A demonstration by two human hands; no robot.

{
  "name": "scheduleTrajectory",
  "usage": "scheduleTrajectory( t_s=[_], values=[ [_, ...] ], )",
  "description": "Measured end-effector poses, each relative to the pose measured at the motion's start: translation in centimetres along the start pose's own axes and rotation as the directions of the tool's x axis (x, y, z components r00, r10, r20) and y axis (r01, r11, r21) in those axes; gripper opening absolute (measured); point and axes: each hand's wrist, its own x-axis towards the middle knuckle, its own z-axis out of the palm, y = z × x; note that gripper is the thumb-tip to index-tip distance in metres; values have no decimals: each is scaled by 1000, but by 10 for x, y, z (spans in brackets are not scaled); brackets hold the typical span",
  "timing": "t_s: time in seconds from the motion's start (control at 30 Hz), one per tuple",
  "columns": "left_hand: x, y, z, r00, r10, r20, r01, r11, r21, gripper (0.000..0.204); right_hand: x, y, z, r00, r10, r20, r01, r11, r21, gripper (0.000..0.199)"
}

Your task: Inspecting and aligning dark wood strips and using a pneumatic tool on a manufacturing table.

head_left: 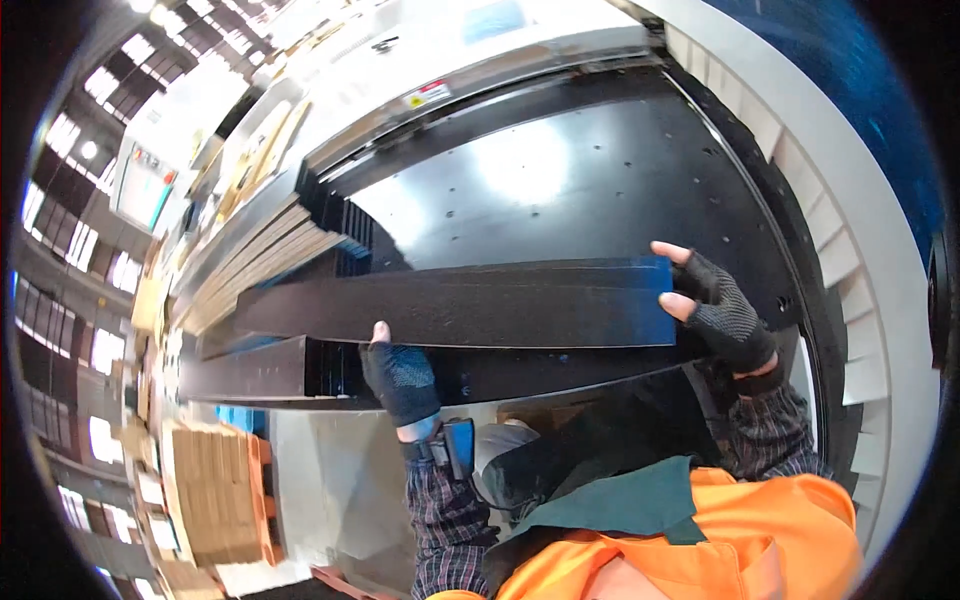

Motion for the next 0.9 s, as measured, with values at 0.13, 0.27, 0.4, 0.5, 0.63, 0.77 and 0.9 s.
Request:
scheduleTrajectory(
  t_s=[0.13,0.27,0.4,0.5,0.63,0.77,0.9],
  values=[
    [-12,-2,27,999,-23,-36,24,1000,20,24,-5,16,-16,999,-36,15,34,993,111,58],
    [-7,-11,8,991,123,-41,-106,949,298,25,-9,25,-24,997,-78,10,75,983,168,58],
    [-22,-3,8,994,-106,-22,108,987,117,33,-14,12,-33,998,34,52,-45,972,229,67],
    [-33,9,33,994,-91,-51,82,984,-157,43,-24,17,-32,996,-92,17,87,978,189,76],
    [-20,27,58,862,40,506,352,670,-653,44,-58,75,-68,988,-124,90,105,976,190,67],
    [-5,30,53,695,425,580,312,549,-776,46,-60,30,-31,721,-562,405,657,740,-143,15],
    [23,35,34,539,437,720,394,624,-674,51,-70,14,-15,756,-559,340,633,755,-168,17]
  ],
)
